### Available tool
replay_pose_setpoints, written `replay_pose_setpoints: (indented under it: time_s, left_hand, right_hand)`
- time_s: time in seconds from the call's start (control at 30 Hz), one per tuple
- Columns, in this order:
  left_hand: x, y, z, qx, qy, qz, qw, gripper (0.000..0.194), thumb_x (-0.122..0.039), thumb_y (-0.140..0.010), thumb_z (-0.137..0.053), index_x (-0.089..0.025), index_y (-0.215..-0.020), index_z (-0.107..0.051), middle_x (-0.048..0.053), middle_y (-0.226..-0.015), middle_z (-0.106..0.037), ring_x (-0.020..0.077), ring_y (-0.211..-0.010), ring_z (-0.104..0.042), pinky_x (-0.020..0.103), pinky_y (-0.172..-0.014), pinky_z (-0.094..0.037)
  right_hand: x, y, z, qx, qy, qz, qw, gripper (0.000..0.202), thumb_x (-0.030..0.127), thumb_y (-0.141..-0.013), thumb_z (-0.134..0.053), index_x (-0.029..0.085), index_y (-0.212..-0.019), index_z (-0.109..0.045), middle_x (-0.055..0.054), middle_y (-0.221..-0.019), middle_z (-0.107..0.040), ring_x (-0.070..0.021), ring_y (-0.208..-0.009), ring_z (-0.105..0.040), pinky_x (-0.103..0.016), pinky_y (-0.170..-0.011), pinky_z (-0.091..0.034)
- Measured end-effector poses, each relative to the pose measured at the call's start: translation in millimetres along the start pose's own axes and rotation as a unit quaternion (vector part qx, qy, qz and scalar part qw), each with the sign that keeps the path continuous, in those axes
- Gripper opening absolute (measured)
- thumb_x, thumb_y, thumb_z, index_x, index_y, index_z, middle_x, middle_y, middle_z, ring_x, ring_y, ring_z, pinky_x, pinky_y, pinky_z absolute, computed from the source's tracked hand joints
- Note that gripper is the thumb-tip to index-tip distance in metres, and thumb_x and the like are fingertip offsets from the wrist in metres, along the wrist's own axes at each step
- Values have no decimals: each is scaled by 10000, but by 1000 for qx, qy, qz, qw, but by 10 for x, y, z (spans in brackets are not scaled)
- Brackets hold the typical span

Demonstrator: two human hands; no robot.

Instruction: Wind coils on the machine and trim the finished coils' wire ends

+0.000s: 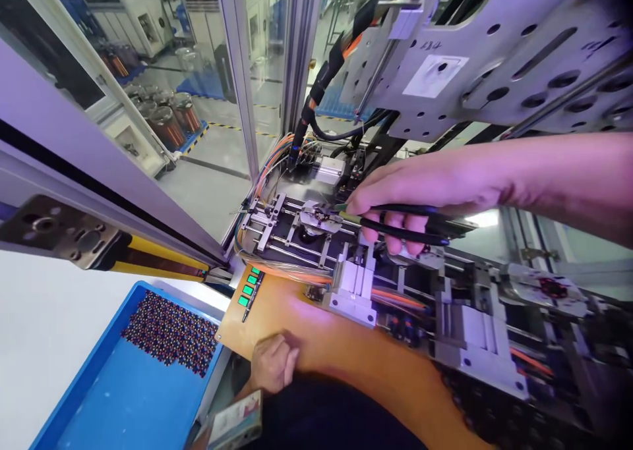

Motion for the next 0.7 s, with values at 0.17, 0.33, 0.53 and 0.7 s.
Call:
replay_pose_setpoints:
  time_s: [0.17,0.33,0.53,0.7]
  left_hand:
    - [-32,9,-7,-19,8,44,999,184,-259,-847,-665,-162,-956,-553,19,-689,-682,104,-481,-599,210,-475,-481]
    - [-41,-24,14,-18,23,39,999,244,-241,-845,-670,-173,-1033,-531,26,-737,-715,95,-473,-604,200,-492,-502]
    - [-36,-50,23,-12,30,31,999,237,-234,-846,-663,-177,-1041,-541,38,-743,-729,104,-496,-628,204,-520,-526]
    - [-32,-32,24,-3,29,33,999,218,-218,-842,-671,-178,-1018,-549,37,-745,-725,104,-516,-632,206,-540,-533]
  right_hand:
    - [-17,-72,4,20,-1,-5,1000,181,95,-831,-599,-10,-687,-633,-29,-788,-695,-19,-643,-641,-50,-515,-409]
    - [-26,-86,-17,39,72,1,997,267,152,-864,-525,-41,-723,-645,-35,-767,-701,-19,-615,-647,-32,-483,-352]
    - [2,-83,-47,27,-24,-15,999,215,62,-815,-576,-21,-617,-589,-33,-804,-707,-14,-624,-645,-22,-477,-359]
    - [-33,-39,-56,57,20,47,997,242,73,-864,-559,-26,-654,-630,-31,-644,-674,-5,-496,-601,-9,-445,-329]
Point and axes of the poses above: each hand's wrist, its own y-axis away from the middle knuckle, its own z-axis out of the back of the hand, x = y × z, the point moved 1 cm from there along -y, towards the middle knuckle
